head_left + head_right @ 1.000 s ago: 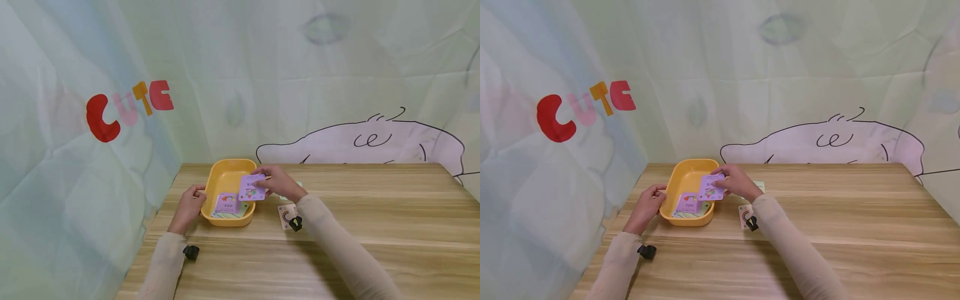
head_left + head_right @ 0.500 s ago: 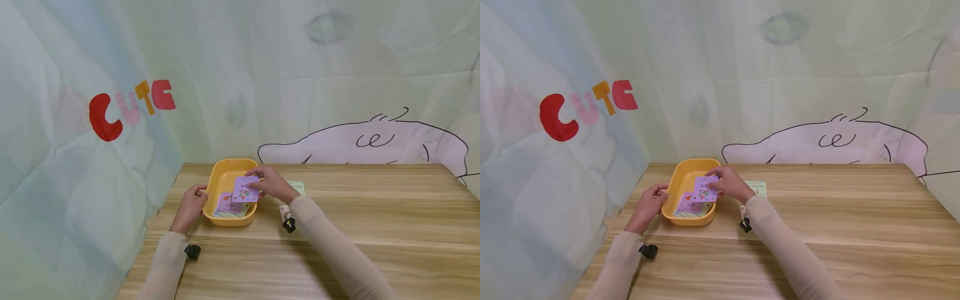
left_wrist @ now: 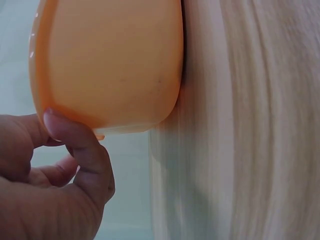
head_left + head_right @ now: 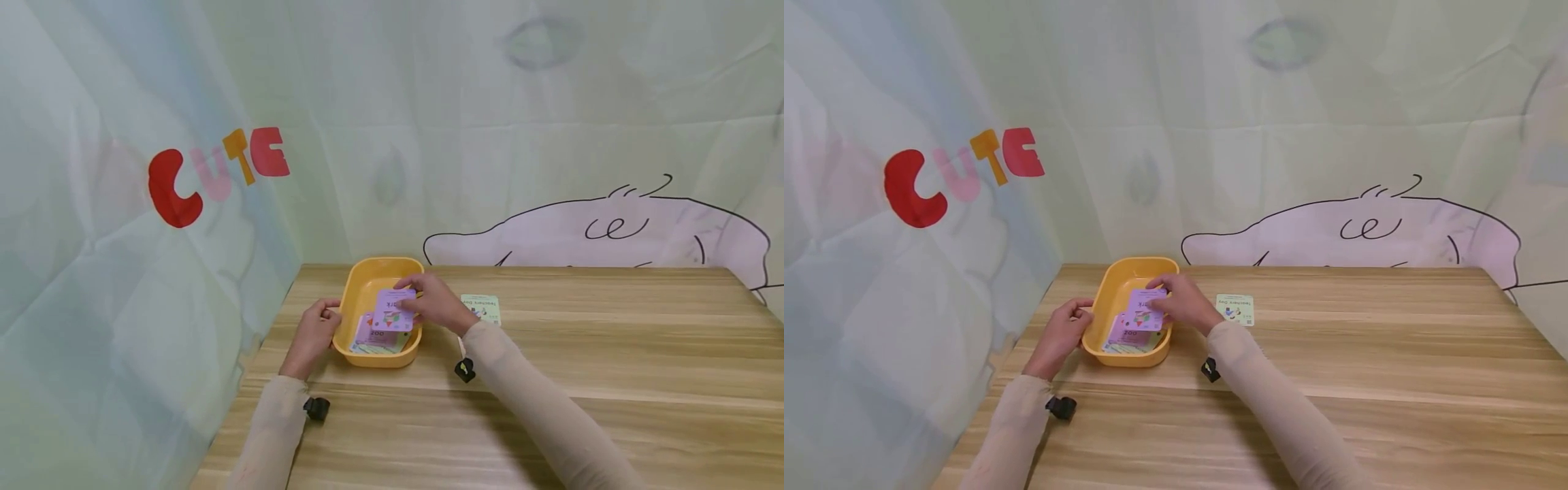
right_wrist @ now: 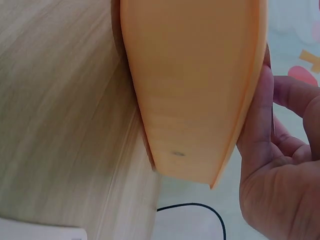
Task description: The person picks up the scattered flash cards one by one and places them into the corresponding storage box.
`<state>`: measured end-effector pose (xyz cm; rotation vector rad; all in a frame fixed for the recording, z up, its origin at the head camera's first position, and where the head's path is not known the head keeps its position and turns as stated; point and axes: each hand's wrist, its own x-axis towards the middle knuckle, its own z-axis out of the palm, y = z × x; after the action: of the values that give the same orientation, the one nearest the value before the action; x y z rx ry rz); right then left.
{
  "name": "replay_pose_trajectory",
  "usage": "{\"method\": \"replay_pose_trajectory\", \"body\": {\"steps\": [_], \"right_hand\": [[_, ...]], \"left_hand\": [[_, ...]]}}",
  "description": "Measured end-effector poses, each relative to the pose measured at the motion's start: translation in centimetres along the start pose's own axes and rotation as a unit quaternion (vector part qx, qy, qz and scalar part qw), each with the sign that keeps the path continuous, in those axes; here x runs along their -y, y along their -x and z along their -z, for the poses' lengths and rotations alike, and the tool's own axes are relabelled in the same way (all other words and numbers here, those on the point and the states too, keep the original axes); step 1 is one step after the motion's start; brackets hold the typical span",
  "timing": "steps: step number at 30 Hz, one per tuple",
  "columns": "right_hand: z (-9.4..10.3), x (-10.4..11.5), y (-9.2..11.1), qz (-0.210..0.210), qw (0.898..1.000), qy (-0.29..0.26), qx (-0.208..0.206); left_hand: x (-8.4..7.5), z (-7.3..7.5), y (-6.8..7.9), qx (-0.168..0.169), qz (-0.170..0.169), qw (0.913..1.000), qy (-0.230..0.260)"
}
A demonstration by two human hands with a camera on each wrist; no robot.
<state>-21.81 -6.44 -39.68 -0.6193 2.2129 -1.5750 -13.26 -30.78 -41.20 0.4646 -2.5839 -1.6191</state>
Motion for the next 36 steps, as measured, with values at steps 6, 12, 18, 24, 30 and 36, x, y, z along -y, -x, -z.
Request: {"method": "replay_pose_trajectory", "body": {"steps": [6,12,18,24,30,36], "right_hand": [[-0.7,0.0,-0.3,-0.001,1.0,0.014,-0.004],[-1.0,0.1,-0.3,0.015,0.999,0.038,-0.016],[-1.2,0.2,-0.2,0.017,0.999,0.042,-0.013],[-1.6,0.1,-0.3,0.024,0.998,0.06,0.021],[-1.7,0.2,-0.4,0.004,0.997,0.08,0.006],[-2.0,0.2,-0.6,-0.003,0.997,0.071,-0.006]], "left_hand": [[0.0,0.1,-0.1,0.003,-0.006,1.0,0.002],[0.0,0.2,-0.1,0.002,-0.011,0.9999,0.002],[-0.1,0.1,0.0,0.001,-0.006,1.0,0.002],[-0.1,0.0,0.2,0.003,-0.012,0.9999,0.003],[0.0,0.1,0.1,0.008,-0.026,0.9996,0.01],[0.1,0.3,0.2,0.006,-0.023,0.9997,0.009]]}}
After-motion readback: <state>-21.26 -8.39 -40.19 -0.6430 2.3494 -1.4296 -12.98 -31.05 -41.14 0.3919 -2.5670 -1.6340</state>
